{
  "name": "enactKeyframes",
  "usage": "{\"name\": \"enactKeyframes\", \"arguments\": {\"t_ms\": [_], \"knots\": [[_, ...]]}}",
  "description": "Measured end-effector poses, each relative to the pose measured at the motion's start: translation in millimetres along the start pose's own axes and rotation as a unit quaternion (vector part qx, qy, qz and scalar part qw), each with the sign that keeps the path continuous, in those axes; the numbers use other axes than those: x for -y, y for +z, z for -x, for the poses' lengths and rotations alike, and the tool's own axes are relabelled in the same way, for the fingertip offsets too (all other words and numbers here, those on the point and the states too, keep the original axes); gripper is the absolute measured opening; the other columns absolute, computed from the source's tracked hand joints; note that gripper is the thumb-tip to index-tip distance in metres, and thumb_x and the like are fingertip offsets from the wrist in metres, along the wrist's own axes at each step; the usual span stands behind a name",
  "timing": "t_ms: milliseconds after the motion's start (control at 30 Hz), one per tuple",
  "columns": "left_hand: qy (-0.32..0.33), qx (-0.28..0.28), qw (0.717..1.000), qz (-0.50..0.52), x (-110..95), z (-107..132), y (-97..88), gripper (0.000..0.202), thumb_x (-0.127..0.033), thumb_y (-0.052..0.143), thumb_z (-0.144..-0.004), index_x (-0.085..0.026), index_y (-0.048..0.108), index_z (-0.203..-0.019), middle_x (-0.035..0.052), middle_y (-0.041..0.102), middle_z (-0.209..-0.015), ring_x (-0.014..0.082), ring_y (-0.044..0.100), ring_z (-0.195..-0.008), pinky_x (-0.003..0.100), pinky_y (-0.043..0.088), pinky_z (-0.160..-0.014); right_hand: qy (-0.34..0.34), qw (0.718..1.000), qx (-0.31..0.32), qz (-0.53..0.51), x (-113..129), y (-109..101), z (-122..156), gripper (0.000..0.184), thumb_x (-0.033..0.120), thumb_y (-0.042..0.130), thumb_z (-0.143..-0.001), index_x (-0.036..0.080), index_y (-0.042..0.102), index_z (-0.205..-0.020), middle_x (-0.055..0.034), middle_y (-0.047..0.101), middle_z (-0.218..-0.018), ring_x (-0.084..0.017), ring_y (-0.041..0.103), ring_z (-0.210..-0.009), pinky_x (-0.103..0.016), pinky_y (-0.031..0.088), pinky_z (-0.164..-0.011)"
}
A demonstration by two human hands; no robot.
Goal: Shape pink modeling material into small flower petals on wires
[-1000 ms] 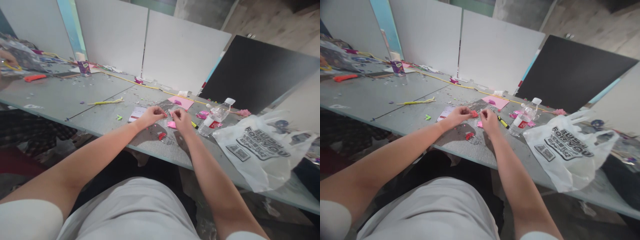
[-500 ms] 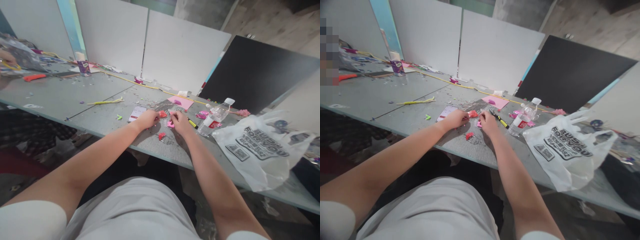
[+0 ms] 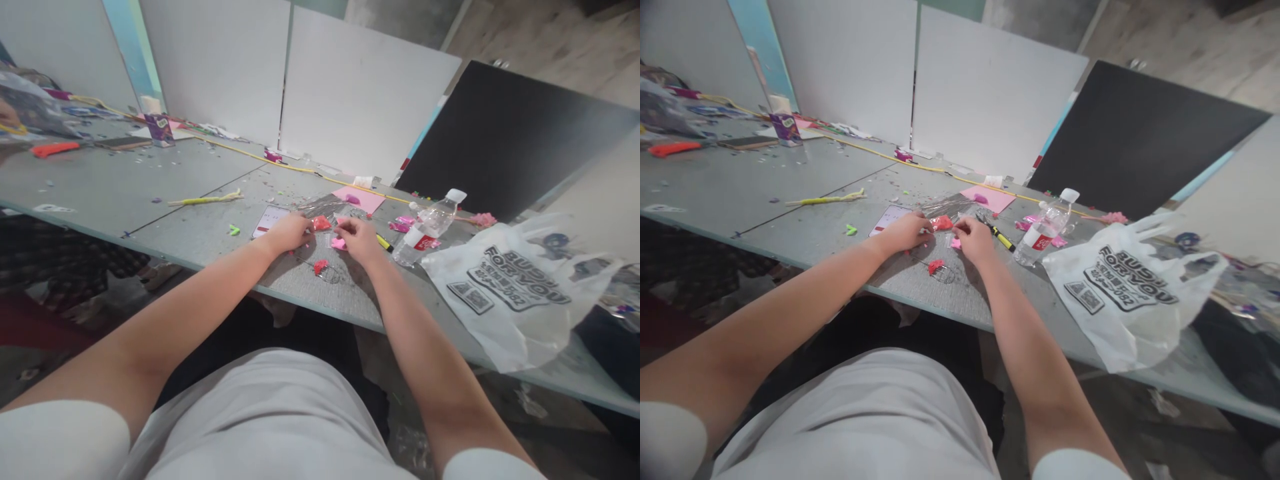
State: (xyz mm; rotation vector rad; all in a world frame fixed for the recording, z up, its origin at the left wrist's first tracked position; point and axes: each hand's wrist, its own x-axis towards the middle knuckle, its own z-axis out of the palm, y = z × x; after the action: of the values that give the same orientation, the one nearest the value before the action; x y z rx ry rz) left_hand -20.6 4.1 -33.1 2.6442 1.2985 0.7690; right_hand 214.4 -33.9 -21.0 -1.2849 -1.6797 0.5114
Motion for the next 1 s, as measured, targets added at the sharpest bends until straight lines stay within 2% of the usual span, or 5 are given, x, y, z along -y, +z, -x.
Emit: {"name": "enactKeyframes", "arguments": {"t_ms": [367,667,800,900,1000], "knots": [[-0.032,-0.065,0.996,0.043,-9.8,4.9,-10.4,0.021,-0.029,0.067,-0.095,-0.017,0.079,-0.107,0.0131,0.060,-0.117,0.0267,0.065,-0.105,0.039,0.049,-0.103,0.016,0.997,-0.035,-0.069,7.4,-3.5,4.5,0.031,0.045,0.092,-0.068,0.019,0.082,-0.082,-0.0082,0.082,-0.083,-0.024,0.076,-0.078,-0.043,0.064,-0.082],[-0.015,-0.085,0.983,0.163,-34.6,25.5,-46.2,0.030,-0.043,0.064,-0.099,-0.017,0.077,-0.088,0.0038,0.069,-0.080,0.0168,0.059,-0.072,0.029,0.044,-0.068,-0.026,0.993,-0.053,-0.102,51.6,-10.1,28.7,0.021,0.036,0.086,-0.079,0.022,0.084,-0.094,-0.0089,0.085,-0.096,-0.028,0.080,-0.090,-0.047,0.065,-0.089],[-0.030,-0.034,0.904,0.425,-67.7,67.5,-55.3,0.035,-0.051,0.073,-0.095,-0.017,0.073,-0.085,0.0012,0.063,-0.073,0.0141,0.053,-0.066,0.027,0.040,-0.060,-0.055,0.990,-0.063,-0.117,88.1,-6.9,76.9,0.015,0.038,0.090,-0.081,0.027,0.081,-0.082,-0.0043,0.080,-0.081,-0.024,0.075,-0.075,-0.043,0.063,-0.073],[-0.005,0.051,0.847,0.530,-93.4,97.6,-65.1,0.034,-0.049,0.077,-0.092,-0.017,0.071,-0.081,0.0004,0.059,-0.072,0.0146,0.053,-0.069,0.027,0.040,-0.061,-0.198,0.973,-0.057,-0.103,114.5,-4.2,113.2,0.003,0.030,0.084,-0.090,0.033,0.084,-0.088,-0.0036,0.078,-0.090,-0.023,0.073,-0.082,-0.041,0.062,-0.074],[-0.011,0.088,0.801,0.592,-112.2,116.1,-75.6,0.033,-0.046,0.081,-0.087,-0.018,0.066,-0.076,0.0007,0.059,-0.074,0.0158,0.055,-0.070,0.028,0.044,-0.062,-0.282,0.956,-0.045,-0.073,134.0,-6.2,133.8,0.024,0.019,0.080,-0.092,0.039,0.085,-0.102,-0.0041,0.076,-0.097,-0.024,0.072,-0.087,-0.043,0.063,-0.078]]}}
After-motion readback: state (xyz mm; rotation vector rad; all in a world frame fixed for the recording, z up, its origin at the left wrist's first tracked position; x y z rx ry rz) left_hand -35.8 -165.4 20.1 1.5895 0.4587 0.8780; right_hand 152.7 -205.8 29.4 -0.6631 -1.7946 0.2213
